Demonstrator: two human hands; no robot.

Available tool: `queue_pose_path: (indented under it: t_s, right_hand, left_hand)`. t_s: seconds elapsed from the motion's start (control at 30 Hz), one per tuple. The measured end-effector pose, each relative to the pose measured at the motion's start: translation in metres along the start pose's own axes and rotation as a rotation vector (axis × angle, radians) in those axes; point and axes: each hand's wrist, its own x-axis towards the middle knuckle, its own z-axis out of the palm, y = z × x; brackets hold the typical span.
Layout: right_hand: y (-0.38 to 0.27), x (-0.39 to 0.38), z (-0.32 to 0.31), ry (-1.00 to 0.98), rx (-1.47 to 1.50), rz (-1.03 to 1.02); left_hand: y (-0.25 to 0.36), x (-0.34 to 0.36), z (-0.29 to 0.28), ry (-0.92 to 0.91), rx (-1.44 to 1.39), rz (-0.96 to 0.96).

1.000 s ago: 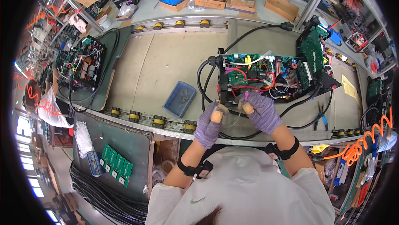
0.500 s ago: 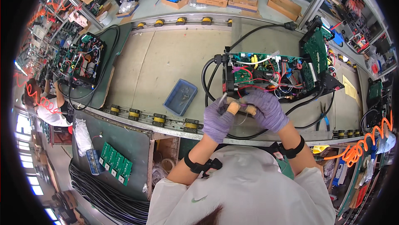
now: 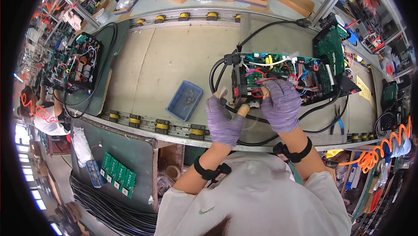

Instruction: Wiring and assembling electronic components inside an inverter chassis on a conveyor belt.

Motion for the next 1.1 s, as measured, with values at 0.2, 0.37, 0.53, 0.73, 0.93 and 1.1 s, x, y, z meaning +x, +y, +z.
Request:
queue_pose_path:
  t_s: [0.2,0.37,0.53,0.73,0.93,1.1]
  right_hand:
    - [-0.005,0.015,-0.003,-0.091,-0.105,-0.083]
    - [-0.009,0.02,-0.005,-0.103,-0.123,-0.075]
    - [-0.005,0.017,-0.009,-0.144,-0.059,-0.063]
    - [-0.008,0.008,-0.018,-0.185,-0.041,-0.108]
    - [0.0,-0.015,-0.016,-0.051,-0.073,-0.186]
    - [-0.009,-0.018,-0.004,0.092,-0.252,-0.308]
  left_hand:
    - [0.0,0.019,0.011,0.076,0.221,0.285]
    - [-0.015,0.016,0.02,-0.186,0.113,0.054]
    - [-0.012,0.02,0.017,-0.155,0.147,0.167]
    - [-0.009,0.021,0.013,-0.146,0.222,0.211]
    - [-0.013,0.021,0.013,-0.146,0.261,0.216]
    - [-0.018,0.02,0.017,-0.14,0.232,0.229]
